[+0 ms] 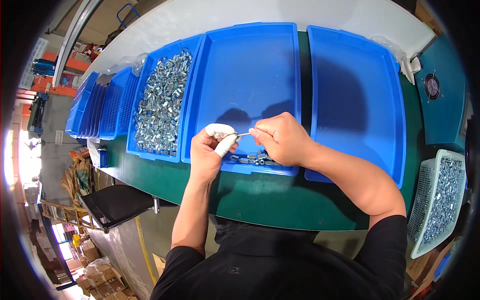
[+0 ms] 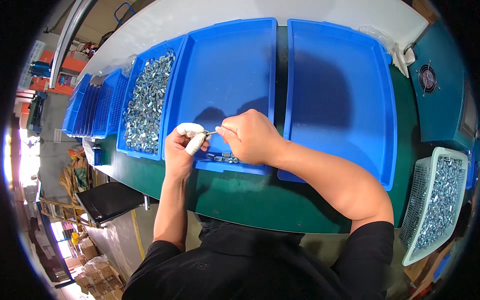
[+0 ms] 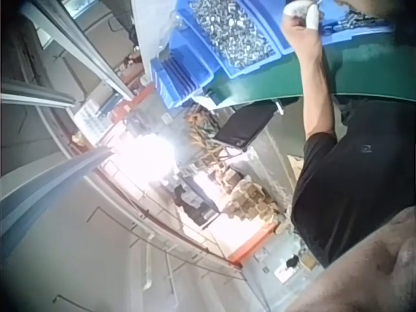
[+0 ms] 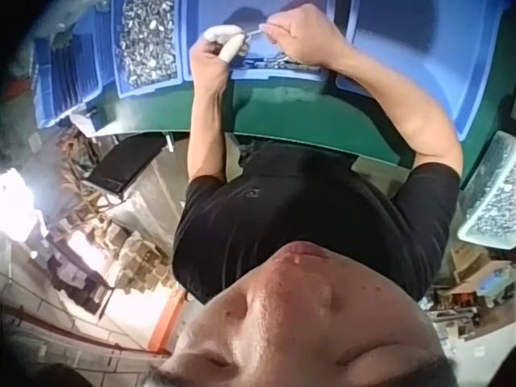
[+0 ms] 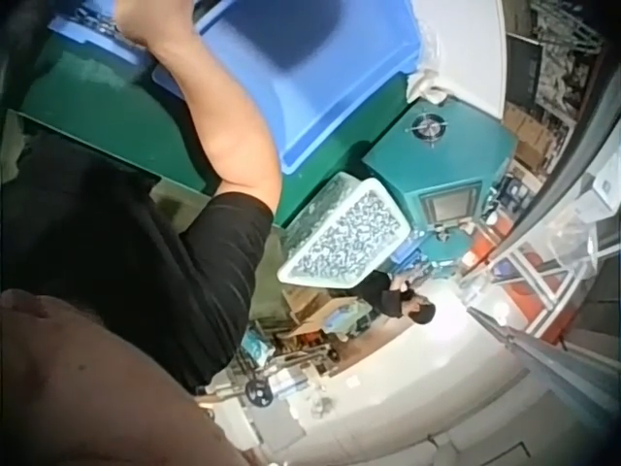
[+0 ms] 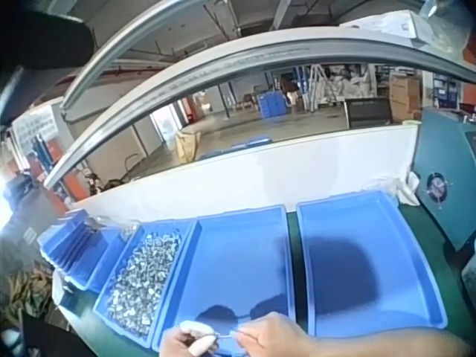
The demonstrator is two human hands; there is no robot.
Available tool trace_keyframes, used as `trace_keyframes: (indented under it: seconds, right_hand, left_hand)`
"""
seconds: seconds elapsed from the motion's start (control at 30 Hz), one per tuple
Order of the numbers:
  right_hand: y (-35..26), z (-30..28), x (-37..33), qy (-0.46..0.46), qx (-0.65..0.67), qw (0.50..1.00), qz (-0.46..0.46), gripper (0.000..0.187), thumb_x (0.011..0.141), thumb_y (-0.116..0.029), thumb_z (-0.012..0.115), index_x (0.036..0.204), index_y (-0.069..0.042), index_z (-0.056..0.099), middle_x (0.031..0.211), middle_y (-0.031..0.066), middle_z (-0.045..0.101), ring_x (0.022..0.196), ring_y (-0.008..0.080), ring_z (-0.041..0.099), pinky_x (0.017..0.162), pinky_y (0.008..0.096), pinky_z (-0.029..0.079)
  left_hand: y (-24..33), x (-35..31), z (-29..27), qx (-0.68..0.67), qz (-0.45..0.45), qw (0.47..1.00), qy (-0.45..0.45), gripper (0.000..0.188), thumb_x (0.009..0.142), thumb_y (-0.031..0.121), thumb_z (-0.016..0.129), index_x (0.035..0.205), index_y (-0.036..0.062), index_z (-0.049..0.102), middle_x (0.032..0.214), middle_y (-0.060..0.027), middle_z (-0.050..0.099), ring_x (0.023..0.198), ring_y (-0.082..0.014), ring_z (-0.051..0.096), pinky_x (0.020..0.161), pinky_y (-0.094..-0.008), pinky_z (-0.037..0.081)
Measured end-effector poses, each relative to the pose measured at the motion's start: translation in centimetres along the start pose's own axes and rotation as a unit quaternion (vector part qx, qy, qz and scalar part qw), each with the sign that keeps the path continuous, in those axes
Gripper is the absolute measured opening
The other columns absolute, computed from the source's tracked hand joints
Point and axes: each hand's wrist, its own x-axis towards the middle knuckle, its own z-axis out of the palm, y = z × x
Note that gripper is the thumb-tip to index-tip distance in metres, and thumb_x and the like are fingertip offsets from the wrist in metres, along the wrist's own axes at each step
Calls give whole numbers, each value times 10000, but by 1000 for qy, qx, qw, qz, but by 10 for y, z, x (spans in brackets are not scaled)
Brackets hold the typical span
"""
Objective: Checking the dimensions or clearance of small metal parts using a handheld inspection gauge.
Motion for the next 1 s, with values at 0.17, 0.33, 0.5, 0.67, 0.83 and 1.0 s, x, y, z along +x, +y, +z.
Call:
trace_keyframes:
  seconds: [0.17,0.33,0.5,0.67,0.83,1.0]
  right_hand:
    - [-6,-2,-2,-24,-69,996,-58,305,955,-147,584,683,-8,595,536,117,539,474,202,495,490,351,380]
    - [-16,-7,0,-93,95,983,128,360,987,-196,567,669,-31,597,492,38,509,458,95,459,465,302,358]
    - [-15,-5,1,-90,104,980,146,392,1006,-215,549,668,-23,598,488,21,498,462,78,462,467,289,362]
    - [-13,-10,2,-41,63,994,83,396,1014,-204,533,675,-7,589,501,35,507,477,85,479,483,297,372]
    - [-8,-4,2,-41,69,992,94,396,1014,-202,534,676,-2,583,533,51,525,483,95,488,488,301,379]
    - [-7,-5,2,-41,76,992,90,396,1014,-202,538,677,0,582,543,51,531,486,96,490,487,302,378]
  left_hand:
    - [-1,-3,9,-15,-4,998,-56,133,885,-21,708,995,30,653,856,-73,703,743,-119,668,630,-239,528]
    - [-10,-11,16,7,115,993,-41,132,877,-44,704,965,18,628,866,-62,687,788,-101,668,662,-231,525]
    - [1,-6,19,152,170,973,-26,126,888,18,717,1012,15,698,856,-38,704,733,-86,646,643,-231,515]
    - [10,-2,-35,177,81,972,130,143,952,140,680,1022,19,715,844,-48,698,694,-85,611,655,-253,511]
    - [16,11,-80,486,271,791,254,242,817,100,801,1029,21,716,959,-110,713,951,-294,655,858,-393,512]
    - [34,5,-44,416,147,877,-190,263,735,125,849,954,38,734,948,-99,714,924,-267,662,822,-345,515]
